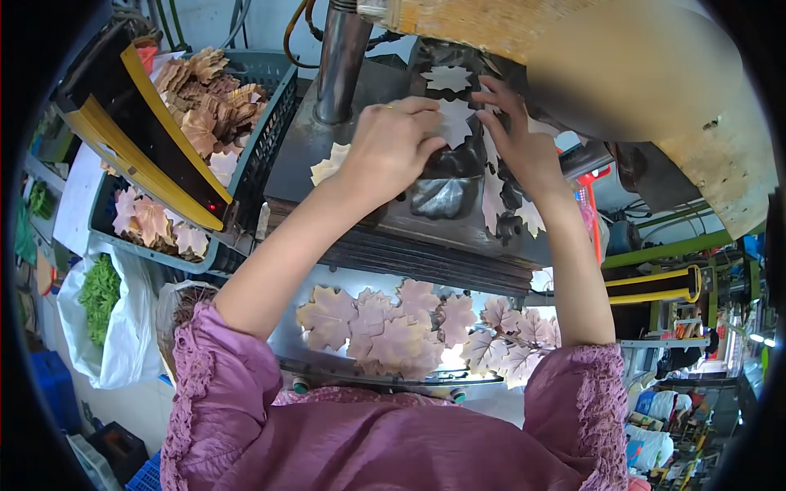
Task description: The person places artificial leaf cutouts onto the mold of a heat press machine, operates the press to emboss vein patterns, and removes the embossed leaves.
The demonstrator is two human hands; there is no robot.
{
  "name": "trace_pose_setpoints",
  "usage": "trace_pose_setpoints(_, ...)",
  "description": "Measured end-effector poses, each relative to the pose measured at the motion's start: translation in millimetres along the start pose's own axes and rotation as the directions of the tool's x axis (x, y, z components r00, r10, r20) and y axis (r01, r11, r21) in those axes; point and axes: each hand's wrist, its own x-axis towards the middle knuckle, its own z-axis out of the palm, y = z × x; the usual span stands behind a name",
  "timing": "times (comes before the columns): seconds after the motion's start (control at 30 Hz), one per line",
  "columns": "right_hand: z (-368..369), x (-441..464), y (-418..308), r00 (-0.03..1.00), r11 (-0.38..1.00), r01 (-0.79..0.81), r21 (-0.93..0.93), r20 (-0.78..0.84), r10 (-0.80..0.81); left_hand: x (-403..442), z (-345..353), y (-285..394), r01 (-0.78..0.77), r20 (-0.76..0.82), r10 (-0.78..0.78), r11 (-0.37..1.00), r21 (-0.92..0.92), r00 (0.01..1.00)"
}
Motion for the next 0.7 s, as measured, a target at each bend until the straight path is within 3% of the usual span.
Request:
trace_pose_setpoints(0.07,-17.8,-5.6,-17.7,0.986,0.982,-0.157,-0.104,0.045,0.163,-9.4,-12.1,1.1,-0.003,-0.102,0.003,1.000,-0.003,0.995)
trace_pose_setpoints(0.13,1.9,-1.0,23.6,0.999,0.966,-0.011,-0.257,-0.050,-0.002,-22.7,-25.8,-7.2,0.028,-0.130,-0.024,0.999,0.031,0.991)
trace_pose_setpoints(0.17,5.9,10.2,24.9,0.999,0.967,-0.016,-0.256,-0.053,0.003,-28.9,-31.4,-12.2,0.025,-0.126,-0.021,0.999,0.031,0.992)
trace_pose_setpoints(0.23,16.5,34.4,26.4,0.998,0.998,-0.061,0.000,0.015,0.061,-39.8,-38.0,-23.2,0.127,-0.169,-0.096,0.974,0.190,0.981)
trace_pose_setpoints(0.27,25.3,45.3,36.1,0.998,0.998,-0.062,0.001,0.010,0.062,-45.7,-37.6,-26.7,0.123,-0.167,-0.091,0.974,0.192,0.982)
trace_pose_setpoints(0.4,92.1,70.6,82.2,0.997,0.956,-0.031,-0.292,-0.074,0.009,-73.5,-32.9,-41.1,0.230,-0.119,-0.197,0.842,0.488,0.973)
trace_pose_setpoints(0.47,82.1,60.5,83.0,0.996,0.995,-0.081,0.060,-0.042,0.083,-75.7,-37.0,-45.4,0.245,-0.118,-0.215,0.853,0.460,0.969)
trace_pose_setpoints(0.5,34.3,46.1,56.1,0.996,0.994,-0.085,0.064,-0.033,0.087,-76.4,-37.7,-46.7,0.252,-0.109,-0.226,0.869,0.427,0.968)
trace_pose_setpoints(0.57,-16.7,0.9,-55.1,0.969,0.957,-0.240,-0.164,0.014,0.246,-75.7,-36.4,-47.3,0.256,-0.082,-0.242,0.901,0.350,0.967)
trace_pose_setpoints(0.6,-43.4,-22.6,-90.9,0.994,0.994,-0.111,-0.003,-0.008,0.111,-73.3,-37.2,-45.8,0.272,-0.072,-0.263,0.897,0.348,0.962)
trace_pose_setpoints(0.63,-60.8,-52.5,-131.6,0.988,0.977,-0.146,0.157,-0.035,0.154,-70.9,-37.5,-43.7,0.286,-0.057,-0.284,0.894,0.346,0.957)
trace_pose_setpoints(0.67,-76.0,-83.3,-152.0,0.997,0.989,0.024,0.145,-0.080,-0.013,-70.6,-36.1,-45.4,0.282,-0.038,-0.286,0.899,0.335,0.957)
trace_pose_setpoints(0.7,-101.9,-105.4,-175.9,0.997,0.989,0.070,0.127,-0.043,-0.065,-71.9,-36.0,-50.5,0.232,-0.055,-0.228,0.905,0.356,0.972)
